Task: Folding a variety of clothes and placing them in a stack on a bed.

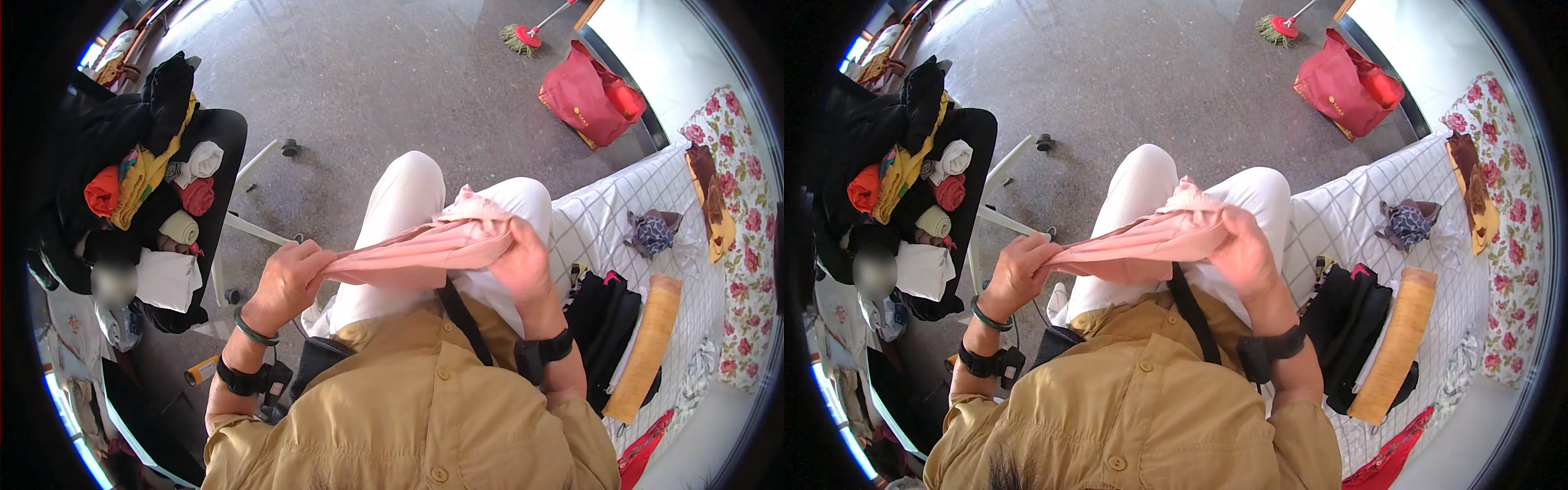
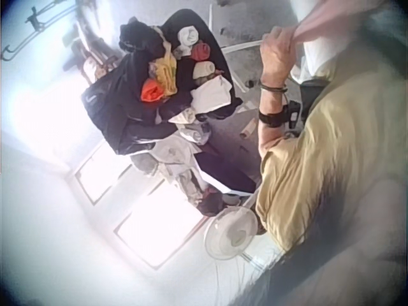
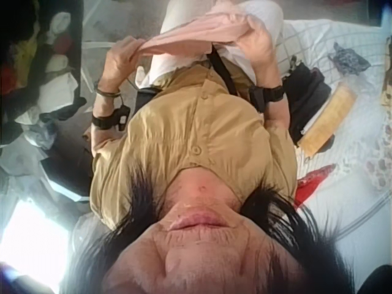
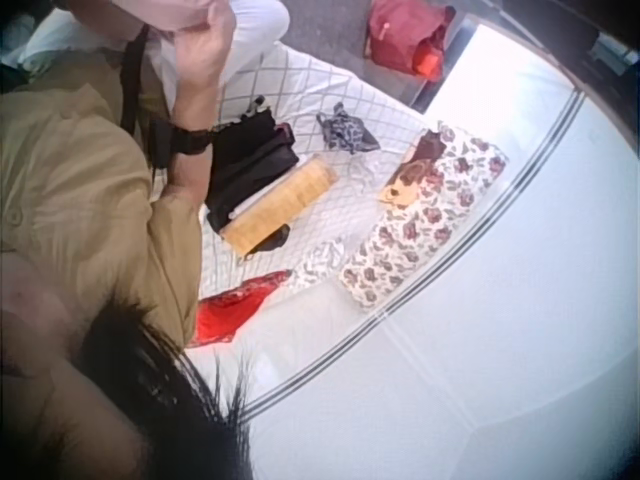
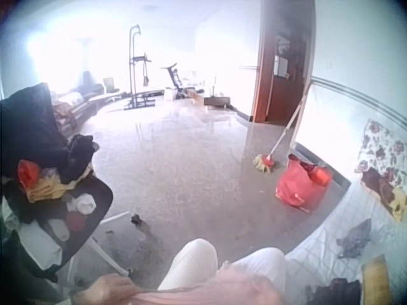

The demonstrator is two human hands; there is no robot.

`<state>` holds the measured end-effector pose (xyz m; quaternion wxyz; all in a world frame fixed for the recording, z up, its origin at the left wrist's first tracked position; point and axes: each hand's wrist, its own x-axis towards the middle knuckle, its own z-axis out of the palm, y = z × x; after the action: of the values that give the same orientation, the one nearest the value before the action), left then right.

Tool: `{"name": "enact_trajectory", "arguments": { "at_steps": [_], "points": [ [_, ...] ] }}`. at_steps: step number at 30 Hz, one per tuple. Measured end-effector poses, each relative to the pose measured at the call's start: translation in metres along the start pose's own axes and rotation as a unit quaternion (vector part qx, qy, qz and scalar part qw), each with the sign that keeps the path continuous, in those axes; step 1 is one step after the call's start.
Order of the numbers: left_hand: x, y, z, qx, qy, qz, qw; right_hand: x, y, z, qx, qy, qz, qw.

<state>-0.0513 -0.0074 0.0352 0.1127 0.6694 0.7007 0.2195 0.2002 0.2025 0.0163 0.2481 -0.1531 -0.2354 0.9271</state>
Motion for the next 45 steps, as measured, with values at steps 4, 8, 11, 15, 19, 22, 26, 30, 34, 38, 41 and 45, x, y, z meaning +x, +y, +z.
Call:
{"name": "enact_trajectory", "arguments": {
  "at_steps": [4, 8, 11, 15, 19, 22, 26, 30, 34, 38, 41, 45],
  "points": [
    [-0.002, 0.003, -0.001, -0.068, -0.087, -0.027, 0.994, -0.011, 0.005, -0.008, -0.196, -0.018, 0.051, 0.979],
    [0.034, 0.022, 0.009, -0.222, -0.085, -0.026, 0.971, -0.011, 0.008, 0.005, -0.281, -0.018, 0.045, 0.958],
    [0.065, 0.039, 0.031, -0.290, -0.012, -0.041, 0.956, -0.013, 0.007, 0.025, -0.330, -0.041, 0.045, 0.942],
    [0.092, 0.055, 0.045, -0.301, 0.035, 0.040, 0.952, -0.014, 0.011, 0.038, -0.406, -0.120, 0.022, 0.906],
    [0.106, 0.060, 0.055, -0.263, 0.066, 0.124, 0.954, -0.015, -0.004, 0.049, -0.327, -0.099, 0.021, 0.940],
    [0.111, 0.061, 0.040, -0.269, 0.040, 0.104, 0.957, -0.014, -0.014, 0.048, -0.371, -0.110, -0.034, 0.921],
    [0.118, 0.043, 0.020, -0.374, 0.070, 0.055, 0.923, -0.016, -0.035, 0.035, -0.375, -0.066, -0.066, 0.922],
    [0.126, 0.054, -0.014, -0.276, -0.030, 0.082, 0.957, -0.014, -0.049, 0.029, -0.361, -0.032, -0.106, 0.926],
    [0.131, 0.054, -0.025, -0.355, -0.100, 0.075, 0.926, -0.016, -0.059, 0.029, -0.366, -0.050, -0.097, 0.924],
    [0.132, 0.054, -0.064, -0.493, -0.148, 0.024, 0.857, -0.022, -0.071, 0.035, -0.487, -0.067, -0.029, 0.870],
    [0.130, 0.040, -0.081, -0.543, -0.160, 0.128, 0.815, -0.025, -0.076, 0.033, -0.620, -0.100, -0.045, 0.777],
    [0.119, 0.036, -0.104, -0.412, -0.209, 0.180, 0.868, -0.027, -0.075, 0.007, -0.759, -0.080, -0.091, 0.640]
  ]
}}
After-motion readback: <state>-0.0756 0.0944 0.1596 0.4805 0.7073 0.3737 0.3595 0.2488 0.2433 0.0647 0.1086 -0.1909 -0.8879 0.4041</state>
